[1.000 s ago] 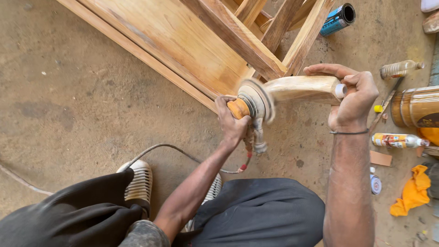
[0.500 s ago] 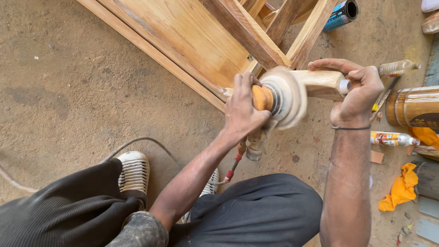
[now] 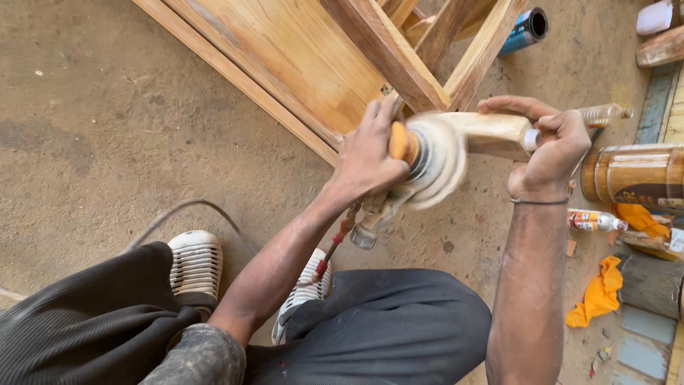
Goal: The person uses a handheld orbital sander to smooth the curved leg and side rails of a wooden chair or bed frame. They reposition the furniture and adjust their grip to reach different sections of the leg and frame.
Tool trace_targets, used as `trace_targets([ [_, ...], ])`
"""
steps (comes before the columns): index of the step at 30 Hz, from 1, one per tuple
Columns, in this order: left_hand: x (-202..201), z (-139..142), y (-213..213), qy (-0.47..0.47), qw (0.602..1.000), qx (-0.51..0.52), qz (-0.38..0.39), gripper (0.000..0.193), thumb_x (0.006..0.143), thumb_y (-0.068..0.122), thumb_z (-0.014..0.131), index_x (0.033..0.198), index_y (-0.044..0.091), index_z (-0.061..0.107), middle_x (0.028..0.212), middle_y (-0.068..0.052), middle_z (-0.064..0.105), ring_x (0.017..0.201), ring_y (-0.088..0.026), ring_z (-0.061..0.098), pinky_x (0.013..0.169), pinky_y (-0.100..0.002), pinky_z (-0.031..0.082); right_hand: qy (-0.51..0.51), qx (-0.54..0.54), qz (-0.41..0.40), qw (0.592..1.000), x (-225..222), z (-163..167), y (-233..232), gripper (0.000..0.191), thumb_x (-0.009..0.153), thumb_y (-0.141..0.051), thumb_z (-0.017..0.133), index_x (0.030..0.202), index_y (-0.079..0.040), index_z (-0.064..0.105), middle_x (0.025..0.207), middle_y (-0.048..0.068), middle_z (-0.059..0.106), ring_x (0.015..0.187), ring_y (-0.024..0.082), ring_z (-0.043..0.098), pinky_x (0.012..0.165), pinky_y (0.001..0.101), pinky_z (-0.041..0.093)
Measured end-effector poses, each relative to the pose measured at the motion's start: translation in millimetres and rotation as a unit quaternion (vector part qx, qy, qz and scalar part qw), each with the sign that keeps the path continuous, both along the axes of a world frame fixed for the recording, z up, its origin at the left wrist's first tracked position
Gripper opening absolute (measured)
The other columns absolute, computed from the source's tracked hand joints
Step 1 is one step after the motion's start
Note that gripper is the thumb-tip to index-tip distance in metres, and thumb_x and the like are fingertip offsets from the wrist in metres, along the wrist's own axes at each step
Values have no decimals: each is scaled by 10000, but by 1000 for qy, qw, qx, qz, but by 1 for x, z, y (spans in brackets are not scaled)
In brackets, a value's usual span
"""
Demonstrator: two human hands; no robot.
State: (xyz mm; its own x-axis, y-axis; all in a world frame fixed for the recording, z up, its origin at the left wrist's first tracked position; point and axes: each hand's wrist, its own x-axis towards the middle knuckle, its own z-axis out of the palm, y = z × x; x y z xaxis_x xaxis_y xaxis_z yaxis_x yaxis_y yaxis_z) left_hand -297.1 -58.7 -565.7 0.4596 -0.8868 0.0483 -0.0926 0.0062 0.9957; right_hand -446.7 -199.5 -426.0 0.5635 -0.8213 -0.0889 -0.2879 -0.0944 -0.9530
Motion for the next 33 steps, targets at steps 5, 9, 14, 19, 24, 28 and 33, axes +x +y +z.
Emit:
trace_targets([
  [5, 16, 22, -18, -16, 997, 36, -64, 649, 612, 183, 632, 1238, 99, 482, 1008, -120, 520, 841, -306, 627, 734, -489, 550, -24, 37, 18, 999, -4, 4, 3, 700, 897, -354, 325, 1262, 147, 651, 1263, 284, 689, 1261, 372, 639, 1192, 430, 470],
  [9, 44, 11, -26, 3, 993, 57, -108, 670, 575, 162, 611, 1233, 84, 513, 1051, -125, 568, 928, -310, 623, 824, -469, 566, -72, 49, 46, 995, -4, 4, 2, 742, 907, -387, 339, 1387, 123, 584, 1401, 259, 632, 1382, 341, 594, 1272, 429, 420],
  [14, 55, 13, -27, -24, 985, 47, -164, 790, 513, 153, 617, 1285, 24, 511, 1115, -167, 599, 1063, -355, 614, 925, -456, 559, -104, 75, 57, 990, -12, 1, -5, 766, 896, -401, 370, 1458, 91, 538, 1479, 231, 598, 1465, 339, 538, 1305, 441, 390],
  [19, 44, 46, -53, -85, 984, -2, -158, 1013, 456, 181, 667, 1431, 58, 423, 1202, -168, 574, 1116, -373, 587, 939, -455, 529, -228, 154, 68, 959, -28, -9, -11, 786, 903, -385, 450, 1571, 28, 460, 1643, 172, 478, 1530, 282, 457, 1323, 418, 332],
  [24, 45, 75, -88, -119, 979, -44, -157, 905, 505, 176, 662, 1379, 39, 467, 1181, -175, 601, 1130, -365, 609, 982, -442, 529, -312, 167, 114, 928, -39, -21, -9, 859, 915, -424, 494, 1695, -130, 284, 1757, 23, 257, 1636, 168, 250, 1392, 401, 219],
  [28, 47, 87, -99, -166, 971, -10, -174, 684, 556, 176, 669, 1209, 13, 553, 1147, -208, 635, 1120, -389, 620, 995, -460, 537, -339, 170, 107, 919, -45, -23, -2, 888, 928, -452, 499, 1722, -186, 203, 1824, -21, 167, 1650, 166, 164, 1389, 407, 162],
  [33, 47, 87, -105, -145, 974, -41, -167, 763, 560, 149, 649, 1307, 69, 514, 1248, -197, 635, 1171, -364, 593, 1019, -423, 478, -330, 132, 110, 928, -48, -32, -1, 937, 926, -517, 493, 1728, -209, 117, 1840, -29, 24, 1706, 201, 88, 1416, 488, 92],
])
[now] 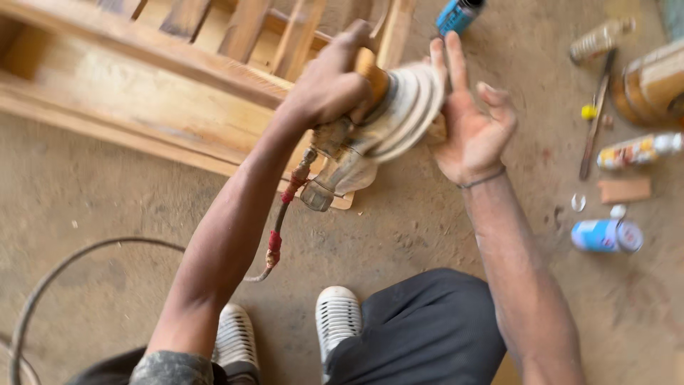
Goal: The person uses a handheld orbital sander to smooth the curved leg and side rails of a wooden chair or bed frame. They reposition the furniture and adjust their grip to reach different sections of the leg and frame.
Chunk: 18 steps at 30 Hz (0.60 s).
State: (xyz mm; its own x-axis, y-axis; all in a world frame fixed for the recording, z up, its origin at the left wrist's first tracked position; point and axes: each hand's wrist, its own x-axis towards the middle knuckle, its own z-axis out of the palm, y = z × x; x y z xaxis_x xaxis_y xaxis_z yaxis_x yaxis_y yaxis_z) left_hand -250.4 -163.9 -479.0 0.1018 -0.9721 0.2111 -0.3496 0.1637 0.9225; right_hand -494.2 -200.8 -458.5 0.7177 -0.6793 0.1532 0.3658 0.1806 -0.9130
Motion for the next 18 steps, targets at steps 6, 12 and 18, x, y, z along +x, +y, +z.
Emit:
trace_targets([
  [6, -2, -9, 22, 23, 998, -36, -50, 570, 593, 93, 575, 1156, 8, 536, 1044, -187, 595, 1010, -346, 595, 880, -396, 555, 38, 4, -131, 991, -7, -32, 6, 1017, 899, -625, 474, 1702, -229, -8, 1797, -3, -97, 1683, 220, 2, 1346, 489, 99],
  [12, 2, 3, 29, 20, 1000, 12, -18, 578, 582, 120, 579, 1152, 32, 552, 1022, -158, 610, 900, -335, 628, 800, -388, 578, -5, 25, -51, 998, -7, -37, 7, 951, 990, -598, 450, 1661, -1, 137, 1720, 254, 125, 1587, 405, 223, 1311, 543, 267],
  [18, -7, 8, 14, -1, 999, -33, 1, 640, 562, 119, 631, 1192, 27, 561, 1094, -186, 684, 1034, -341, 663, 960, -411, 563, 6, -38, -109, 993, 0, -19, 3, 906, 951, -505, 473, 1711, -279, 34, 1823, -68, -43, 1696, 219, 74, 1378, 496, 128],
])
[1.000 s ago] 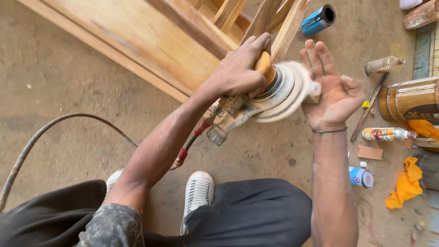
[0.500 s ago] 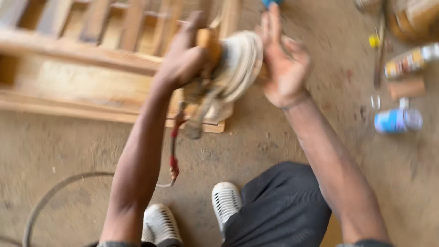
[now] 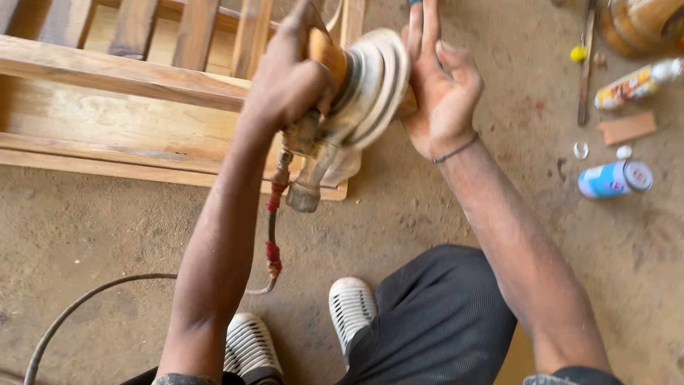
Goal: The person uses a handheld orbital sander to smooth the curved leg and side rails of a wooden chair or bed frame. They reposition the furniture and adjust their grip to reach different sections of the leg and frame.
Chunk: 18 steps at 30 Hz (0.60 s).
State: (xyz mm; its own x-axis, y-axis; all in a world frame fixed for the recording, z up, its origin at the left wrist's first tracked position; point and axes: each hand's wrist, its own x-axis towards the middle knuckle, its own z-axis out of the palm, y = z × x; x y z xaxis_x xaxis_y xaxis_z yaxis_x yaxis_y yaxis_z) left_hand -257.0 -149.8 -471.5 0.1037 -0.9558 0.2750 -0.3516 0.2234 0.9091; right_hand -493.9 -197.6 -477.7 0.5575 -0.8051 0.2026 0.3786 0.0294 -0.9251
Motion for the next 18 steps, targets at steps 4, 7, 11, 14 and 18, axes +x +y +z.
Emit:
trace_targets([
  [4, -3, 4, 0, -27, 998, 46, 43, 809, 457, 127, 673, 1252, 83, 534, 1177, -190, 639, 1078, -405, 606, 938, -422, 524, 7, -35, 50, 998, 2, 10, 5, 820, 985, -471, 439, 1695, -212, 119, 1798, -24, 8, 1687, 180, 74, 1409, 422, 76],
  [7, -2, 8, 0, -36, 998, 22, 54, 886, 443, 145, 698, 1302, 86, 491, 1230, -203, 611, 1131, -444, 585, 973, -442, 492, 23, -25, 52, 998, 4, 16, 9, 845, 986, -456, 414, 1730, -129, 184, 1848, 63, 117, 1669, 231, 160, 1431, 400, 91],
  [11, -1, 8, -1, -39, 992, 110, 42, 746, 436, 134, 668, 1167, 101, 522, 1161, -184, 629, 1087, -433, 620, 941, -457, 527, 40, -16, 51, 998, 7, 21, 10, 845, 968, -442, 381, 1707, -81, 186, 1814, 65, 136, 1684, 233, 177, 1401, 397, 107],
  [14, 0, 5, -1, -10, 996, 78, 42, 735, 428, 131, 666, 1149, 105, 528, 1144, -161, 633, 1064, -431, 616, 943, -450, 528, 58, -29, 48, 997, 8, 22, 9, 838, 976, -442, 362, 1703, -61, 192, 1815, 68, 144, 1675, 232, 187, 1395, 398, 116],
  [18, 0, 6, -1, -27, 996, 71, 45, 683, 473, 154, 672, 1137, 99, 526, 1101, -162, 626, 1046, -418, 630, 925, -461, 523, 89, -40, 42, 994, 9, 22, 9, 832, 983, -448, 341, 1700, -55, 191, 1816, 71, 142, 1669, 224, 197, 1392, 389, 132],
])
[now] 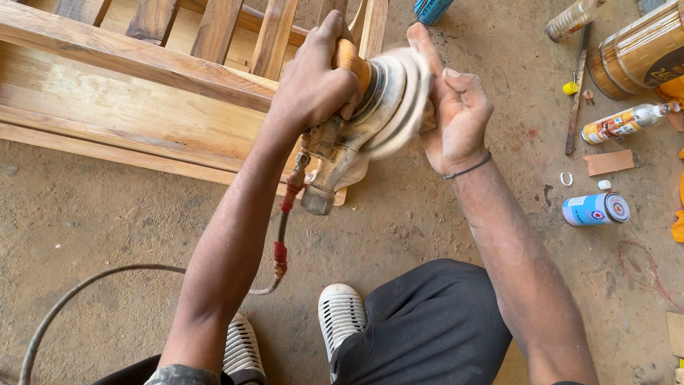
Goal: The person uses a handheld orbital sander to smooth the curved leg and side rails of a wooden chair or bed frame. They reposition the furniture and adjust their grip to reach different sections of the leg and frame.
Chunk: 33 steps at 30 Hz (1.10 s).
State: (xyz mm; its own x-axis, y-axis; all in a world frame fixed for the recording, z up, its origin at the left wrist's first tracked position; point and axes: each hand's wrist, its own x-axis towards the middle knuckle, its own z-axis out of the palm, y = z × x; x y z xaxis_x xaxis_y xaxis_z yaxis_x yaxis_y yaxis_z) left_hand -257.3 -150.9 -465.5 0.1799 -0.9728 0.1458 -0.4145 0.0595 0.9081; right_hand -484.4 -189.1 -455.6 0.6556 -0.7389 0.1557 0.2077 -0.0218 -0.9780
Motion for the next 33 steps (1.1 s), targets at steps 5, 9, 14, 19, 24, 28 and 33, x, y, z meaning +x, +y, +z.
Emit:
trace_targets([
  [5, -2, 1, 0, 3, 1000, -26, 1, 648, 547, 204, 684, 1170, 92, 548, 1128, -169, 625, 1086, -402, 631, 957, -461, 517, 38, 12, -30, 999, -1, 2, 2, 829, 959, -461, 334, 1685, -96, 164, 1796, 52, 126, 1637, 266, 244, 1361, 434, 200],
  [9, -2, -4, -1, -11, 1000, -16, 6, 745, 508, 194, 669, 1237, 103, 545, 1155, -175, 629, 1093, -400, 626, 964, -452, 513, 26, 13, -16, 999, -2, 3, 2, 838, 962, -457, 330, 1697, -88, 168, 1805, 55, 117, 1663, 254, 197, 1374, 431, 171],
  [14, -2, -7, -5, 3, 999, -36, 14, 903, 495, 195, 677, 1375, 115, 492, 1232, -187, 613, 1155, -409, 595, 1000, -446, 488, 9, -29, 7, 1000, -2, 1, -1, 838, 992, -439, 335, 1712, -46, 162, 1809, 75, 105, 1695, 218, 118, 1407, 379, 85],
  [19, -1, -14, -7, -11, 1000, -18, 14, 773, 581, 223, 692, 1328, 95, 539, 1282, -188, 623, 1205, -398, 605, 1042, -454, 491, 0, -37, 9, 999, -1, -2, -4, 845, 995, -444, 351, 1707, -32, 155, 1823, 97, 102, 1713, 236, 107, 1426, 381, 84],
  [24, 2, -25, -10, 2, 999, -45, 10, 772, 557, 211, 695, 1299, 85, 524, 1272, -191, 608, 1189, -415, 584, 1022, -451, 479, 10, -73, 5, 997, -4, -3, -4, 847, 990, -497, 354, 1681, -75, 109, 1790, 87, 50, 1686, 216, 54, 1405, 400, 40],
  [28, -4, -38, 13, 3, 996, -75, 37, 671, 593, 158, 666, 1246, 80, 531, 1170, -164, 606, 1095, -373, 622, 945, -456, 541, -4, -53, -4, 999, -4, -7, -5, 860, 1030, -552, 388, 1702, -113, 78, 1803, 62, 22, 1702, 194, 13, 1410, 385, 15],
  [33, -62, -79, 68, 6, 969, -147, 199, 588, 657, 174, 766, 1166, 83, 487, 1110, -119, 482, 860, -236, 600, 569, -376, 575, 22, -50, -63, 996, -4, -10, -15, 945, 975, -591, 439, 1724, -136, 84, 1840, 56, 36, 1729, 213, 13, 1400, 424, 27],
])
